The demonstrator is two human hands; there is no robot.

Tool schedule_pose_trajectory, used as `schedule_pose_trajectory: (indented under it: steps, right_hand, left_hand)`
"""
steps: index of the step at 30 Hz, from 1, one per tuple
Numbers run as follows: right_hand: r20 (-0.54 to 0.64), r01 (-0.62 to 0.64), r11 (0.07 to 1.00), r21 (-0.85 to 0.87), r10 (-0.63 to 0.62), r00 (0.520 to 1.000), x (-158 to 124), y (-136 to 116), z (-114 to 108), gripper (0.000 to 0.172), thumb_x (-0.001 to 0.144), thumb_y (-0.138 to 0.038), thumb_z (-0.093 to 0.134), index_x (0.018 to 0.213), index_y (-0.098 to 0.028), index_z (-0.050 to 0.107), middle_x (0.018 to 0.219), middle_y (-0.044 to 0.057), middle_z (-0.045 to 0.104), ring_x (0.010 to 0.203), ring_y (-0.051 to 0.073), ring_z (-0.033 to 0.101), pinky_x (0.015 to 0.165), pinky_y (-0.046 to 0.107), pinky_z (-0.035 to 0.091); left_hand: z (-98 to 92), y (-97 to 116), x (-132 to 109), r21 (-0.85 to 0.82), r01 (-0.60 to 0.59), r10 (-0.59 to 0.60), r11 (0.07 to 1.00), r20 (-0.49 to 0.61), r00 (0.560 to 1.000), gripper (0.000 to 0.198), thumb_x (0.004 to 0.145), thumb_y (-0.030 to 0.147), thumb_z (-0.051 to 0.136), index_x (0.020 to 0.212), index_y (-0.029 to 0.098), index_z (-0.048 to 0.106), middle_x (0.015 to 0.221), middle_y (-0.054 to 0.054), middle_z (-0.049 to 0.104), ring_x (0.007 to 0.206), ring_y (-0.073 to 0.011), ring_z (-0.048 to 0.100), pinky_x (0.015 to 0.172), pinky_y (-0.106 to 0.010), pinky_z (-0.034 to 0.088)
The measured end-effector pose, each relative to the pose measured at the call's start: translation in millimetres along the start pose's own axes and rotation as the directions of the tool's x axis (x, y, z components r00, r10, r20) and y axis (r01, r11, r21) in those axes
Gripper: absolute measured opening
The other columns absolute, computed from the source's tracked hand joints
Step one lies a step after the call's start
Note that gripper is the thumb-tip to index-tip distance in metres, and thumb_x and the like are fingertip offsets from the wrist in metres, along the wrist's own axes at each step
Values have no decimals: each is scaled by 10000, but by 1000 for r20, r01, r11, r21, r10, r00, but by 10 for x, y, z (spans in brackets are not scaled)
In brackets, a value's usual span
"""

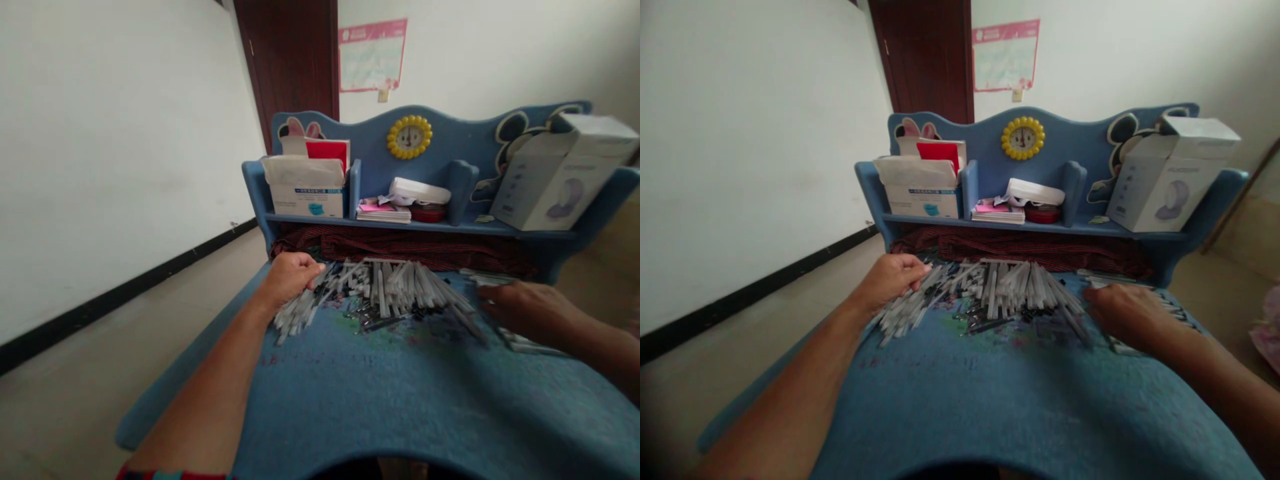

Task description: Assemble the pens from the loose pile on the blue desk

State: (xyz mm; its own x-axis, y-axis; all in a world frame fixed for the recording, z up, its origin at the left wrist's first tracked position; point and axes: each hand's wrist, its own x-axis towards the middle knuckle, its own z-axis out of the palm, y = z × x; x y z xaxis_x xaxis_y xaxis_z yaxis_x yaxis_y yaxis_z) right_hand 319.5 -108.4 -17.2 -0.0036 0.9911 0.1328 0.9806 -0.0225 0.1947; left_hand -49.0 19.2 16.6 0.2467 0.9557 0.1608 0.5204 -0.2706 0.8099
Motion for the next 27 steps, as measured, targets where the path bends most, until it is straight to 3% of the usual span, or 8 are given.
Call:
schedule_pose_trajectory:
  steps: [3,8,15,20,27]
  right_hand:
    - [133,133,991,5,-132,982,61,-417,-192,162,881,-259,477,882,-199,628,693,91,675,653,237,659,527,281,275]
    - [78,343,933,110,-352,933,152,-984,-398,125,855,-255,511,849,-198,621,722,69,694,691,219,665,533,272,273]
    - [37,540,822,183,-554,831,251,-1547,-521,142,850,-256,517,880,-174,628,781,86,709,681,206,658,518,267,270]
    - [26,611,767,198,-627,779,275,-1723,-547,140,856,-257,519,882,-166,623,817,86,711,690,194,653,519,267,264]
    - [-36,598,776,199,-604,796,324,-1653,-447,125,858,-267,521,851,-174,605,773,64,701,652,176,630,514,275,209]
  left_hand:
    - [-32,-65,38,218,-11,9,976,14,1000,199,717,324,595,610,157,581,456,19,532,411,-92,421,450,-216,297]
    - [-108,-93,73,539,-35,26,842,24,999,191,723,307,582,602,161,606,513,0,571,496,-127,498,510,-238,324]
    - [-85,-193,116,663,-1,5,749,-3,1000,143,719,305,587,689,184,657,646,-39,630,625,-172,572,552,-250,326]
    - [-13,-246,120,706,1,-4,708,3,1000,147,727,303,574,699,202,677,703,-62,664,695,-200,607,569,-253,333]
    - [62,-213,101,727,-17,-14,686,36,999,143,723,290,588,686,190,683,726,-85,676,725,-221,620,600,-265,359]
